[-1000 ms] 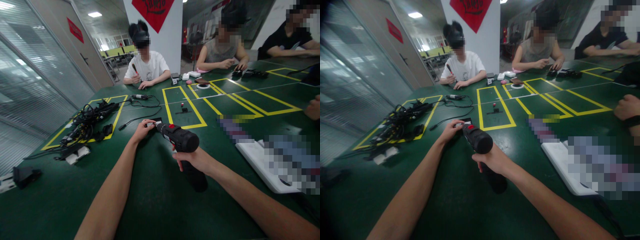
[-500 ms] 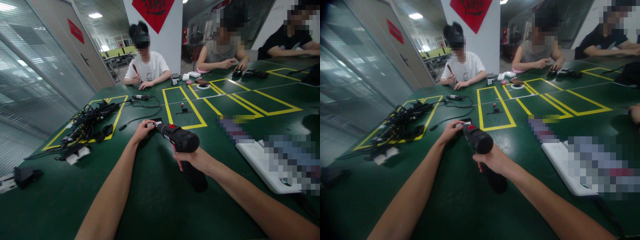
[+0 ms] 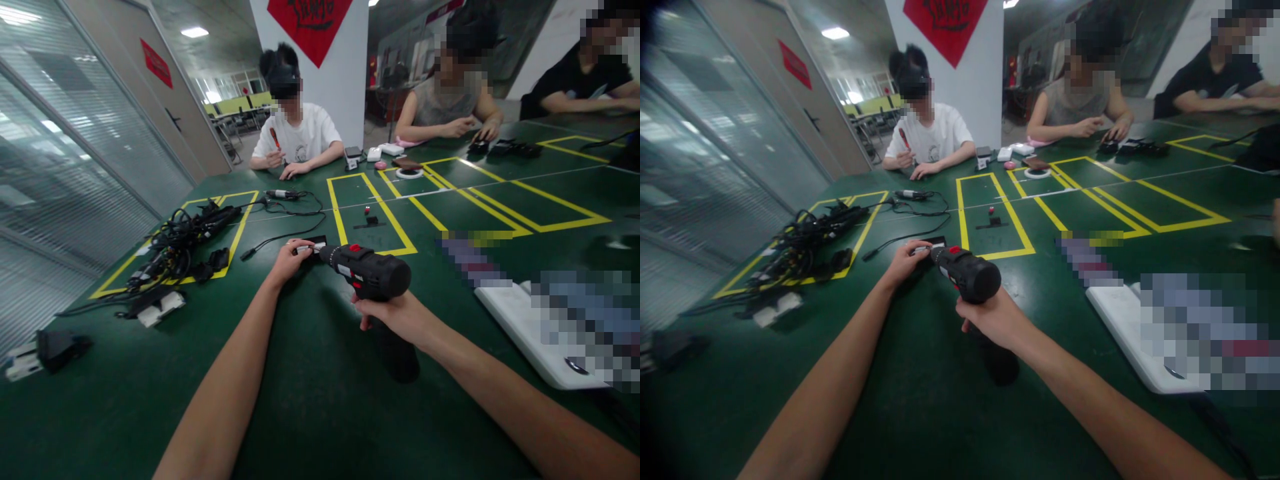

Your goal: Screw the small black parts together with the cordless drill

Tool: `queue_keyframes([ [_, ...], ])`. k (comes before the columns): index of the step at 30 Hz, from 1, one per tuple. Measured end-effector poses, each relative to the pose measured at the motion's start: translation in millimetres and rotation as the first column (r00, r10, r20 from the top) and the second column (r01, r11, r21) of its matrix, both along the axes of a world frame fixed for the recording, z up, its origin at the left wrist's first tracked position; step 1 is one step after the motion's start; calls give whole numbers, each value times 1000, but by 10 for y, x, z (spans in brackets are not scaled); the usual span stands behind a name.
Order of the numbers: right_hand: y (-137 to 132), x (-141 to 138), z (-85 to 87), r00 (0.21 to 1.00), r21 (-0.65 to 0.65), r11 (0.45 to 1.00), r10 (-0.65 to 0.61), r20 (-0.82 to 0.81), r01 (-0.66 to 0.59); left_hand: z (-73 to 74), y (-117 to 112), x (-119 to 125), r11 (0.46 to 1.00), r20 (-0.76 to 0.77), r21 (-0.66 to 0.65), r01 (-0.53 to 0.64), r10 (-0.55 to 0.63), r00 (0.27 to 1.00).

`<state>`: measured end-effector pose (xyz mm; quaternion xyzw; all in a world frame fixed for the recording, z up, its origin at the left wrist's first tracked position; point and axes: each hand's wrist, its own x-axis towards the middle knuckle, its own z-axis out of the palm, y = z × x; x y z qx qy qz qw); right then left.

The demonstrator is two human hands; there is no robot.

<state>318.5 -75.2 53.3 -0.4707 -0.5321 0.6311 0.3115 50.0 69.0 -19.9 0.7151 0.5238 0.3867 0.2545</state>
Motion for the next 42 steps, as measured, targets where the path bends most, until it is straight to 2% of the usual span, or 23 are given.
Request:
queue_keyframes([
  [3, -15, 7, 4, 998, 9, 998, -56, -22, 56, 17, -10, 9, 1000, -1, 6, 3, -3, 1000],
  [6, -34, 36, 30, 997, 53, 997, -62, -41, 64, 30, -21, 17, 1000, 1, 6, 0, 0, 1000],
  [11, -52, 104, 94, 996, 40, 995, -84, -36, 86, 33, -31, 24, 1000, -1, 1, -17, 17, 1000],
  [23, -136, 5, 83, 1000, 52, 998, -20, -16, 21, 20, -11, 4, 1000, -13, 16, 9, -9, 1000],
  [42, -131, -3, 66, 999, 103, 994, -25, 36, 21, 17, -1, -9, 1000, -13, 13, 5, -5, 1000],
])
